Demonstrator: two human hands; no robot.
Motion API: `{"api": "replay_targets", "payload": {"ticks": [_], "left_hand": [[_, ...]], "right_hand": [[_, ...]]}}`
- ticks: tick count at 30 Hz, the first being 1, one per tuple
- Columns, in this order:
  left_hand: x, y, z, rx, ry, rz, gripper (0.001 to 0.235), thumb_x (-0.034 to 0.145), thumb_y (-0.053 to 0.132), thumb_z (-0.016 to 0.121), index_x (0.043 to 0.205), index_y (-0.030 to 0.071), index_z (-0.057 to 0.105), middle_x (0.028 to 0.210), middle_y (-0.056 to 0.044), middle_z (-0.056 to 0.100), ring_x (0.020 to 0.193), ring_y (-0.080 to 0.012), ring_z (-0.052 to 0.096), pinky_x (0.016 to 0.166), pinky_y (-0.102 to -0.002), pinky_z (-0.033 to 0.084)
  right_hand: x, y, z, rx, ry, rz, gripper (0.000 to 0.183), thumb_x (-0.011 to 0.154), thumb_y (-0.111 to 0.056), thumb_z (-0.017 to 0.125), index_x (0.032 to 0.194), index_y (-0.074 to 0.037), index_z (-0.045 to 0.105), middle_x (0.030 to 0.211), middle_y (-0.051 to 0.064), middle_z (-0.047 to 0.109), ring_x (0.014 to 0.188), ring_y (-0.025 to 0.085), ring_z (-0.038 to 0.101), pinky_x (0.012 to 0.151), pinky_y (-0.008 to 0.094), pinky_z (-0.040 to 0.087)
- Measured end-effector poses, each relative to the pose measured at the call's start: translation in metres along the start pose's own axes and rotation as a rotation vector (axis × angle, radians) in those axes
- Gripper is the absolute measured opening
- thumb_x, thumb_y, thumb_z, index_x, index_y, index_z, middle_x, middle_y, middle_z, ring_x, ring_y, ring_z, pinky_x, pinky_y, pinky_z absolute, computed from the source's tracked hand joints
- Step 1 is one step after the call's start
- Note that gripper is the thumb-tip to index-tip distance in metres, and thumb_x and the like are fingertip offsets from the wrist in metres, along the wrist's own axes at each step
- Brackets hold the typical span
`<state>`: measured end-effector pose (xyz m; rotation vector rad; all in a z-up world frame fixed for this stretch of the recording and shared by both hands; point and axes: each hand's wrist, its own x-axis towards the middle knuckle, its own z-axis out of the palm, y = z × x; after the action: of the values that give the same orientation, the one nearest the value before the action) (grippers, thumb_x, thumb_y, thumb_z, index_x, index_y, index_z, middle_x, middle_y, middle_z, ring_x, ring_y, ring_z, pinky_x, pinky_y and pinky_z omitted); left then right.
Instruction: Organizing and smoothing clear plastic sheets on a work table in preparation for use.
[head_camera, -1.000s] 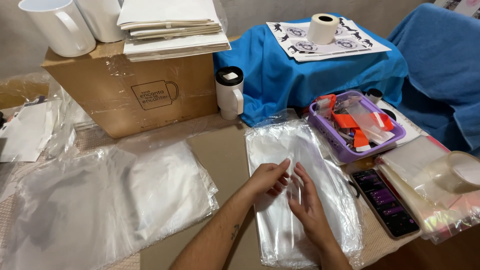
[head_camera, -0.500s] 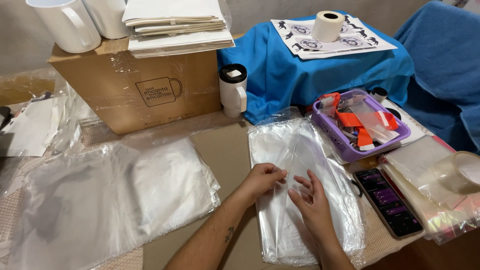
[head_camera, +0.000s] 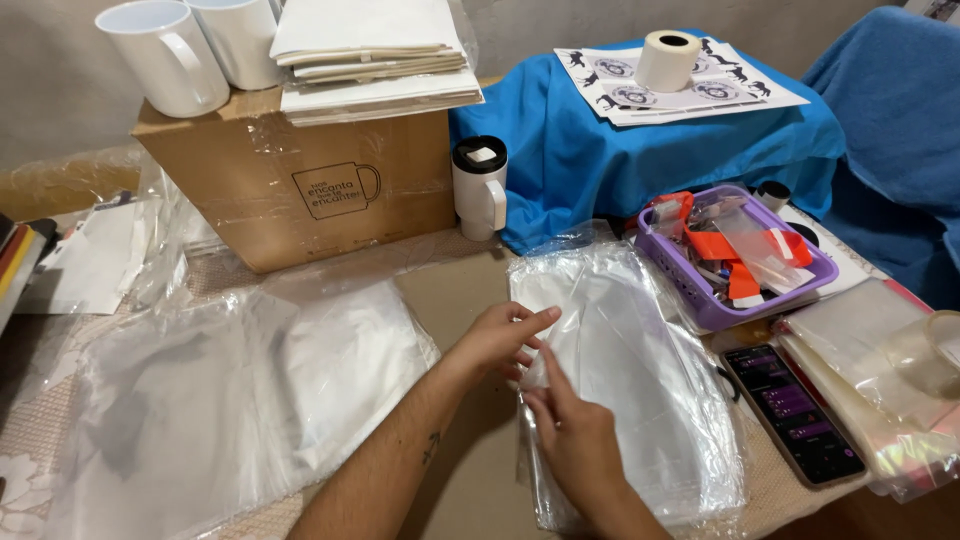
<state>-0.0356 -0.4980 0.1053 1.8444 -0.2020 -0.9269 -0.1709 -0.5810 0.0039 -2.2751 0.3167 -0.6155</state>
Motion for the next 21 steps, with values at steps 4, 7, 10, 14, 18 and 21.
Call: {"api": "replay_targets", "payload": {"ticks": [4,7,10,14,18,21], "left_hand": [[0.011,0.002,-0.011,0.203,0.109,0.029,0.042,0.084,0.047,0.072,0.099,0.008,0.064,0.099,-0.008,0.076,0.078,-0.0168,0.068,0.063,-0.031,0.054],[0.019,-0.005,-0.016,0.136,0.144,0.070,0.027,0.090,0.033,0.069,0.089,0.006,0.065,0.090,-0.009,0.076,0.061,-0.0175,0.067,0.052,-0.033,0.052],[0.033,-0.016,-0.024,0.224,0.257,0.208,0.020,0.091,0.015,0.065,0.074,0.007,0.073,0.079,-0.005,0.078,0.064,-0.0119,0.064,0.057,-0.030,0.047],[0.034,-0.023,-0.038,-0.054,0.185,0.122,0.010,0.090,0.004,0.065,0.098,-0.001,0.069,0.084,-0.014,0.076,0.065,-0.0175,0.071,0.055,-0.028,0.054],[0.034,-0.040,-0.048,-0.268,0.151,0.101,0.022,0.088,-0.007,0.068,0.109,-0.005,0.066,0.084,-0.024,0.074,0.074,-0.0264,0.074,0.058,-0.031,0.061],[0.048,-0.059,-0.049,-0.348,0.149,0.179,0.027,0.078,-0.012,0.074,0.102,-0.005,0.065,0.076,-0.021,0.073,0.061,-0.0255,0.069,0.058,-0.034,0.061]], "right_hand": [[-0.003,0.003,0.026,-0.240,-0.111,-0.177,0.067,0.094,-0.030,0.062,0.155,-0.027,0.033,0.060,0.006,0.067,0.048,0.029,0.062,0.051,0.042,0.047],[-0.004,0.002,0.034,-0.349,-0.185,-0.282,0.059,0.095,-0.022,0.054,0.151,-0.020,0.035,0.070,-0.001,0.065,0.051,0.024,0.060,0.044,0.044,0.044],[-0.006,0.006,0.036,-0.353,-0.125,-0.376,0.046,0.096,-0.026,0.056,0.141,-0.024,0.048,0.067,0.002,0.066,0.049,0.026,0.060,0.041,0.046,0.042],[-0.006,0.020,0.035,-0.411,-0.058,-0.426,0.045,0.096,-0.028,0.057,0.140,-0.022,0.049,0.070,-0.004,0.063,0.054,0.020,0.062,0.041,0.042,0.045],[-0.007,0.022,0.040,-0.420,-0.011,-0.480,0.041,0.095,-0.030,0.063,0.135,-0.022,0.056,0.066,-0.004,0.061,0.051,0.018,0.059,0.042,0.040,0.045],[-0.008,0.017,0.038,-0.263,-0.015,-0.646,0.038,0.095,-0.020,0.065,0.132,-0.017,0.057,0.070,-0.002,0.064,0.054,0.017,0.059,0.044,0.037,0.045]]}}
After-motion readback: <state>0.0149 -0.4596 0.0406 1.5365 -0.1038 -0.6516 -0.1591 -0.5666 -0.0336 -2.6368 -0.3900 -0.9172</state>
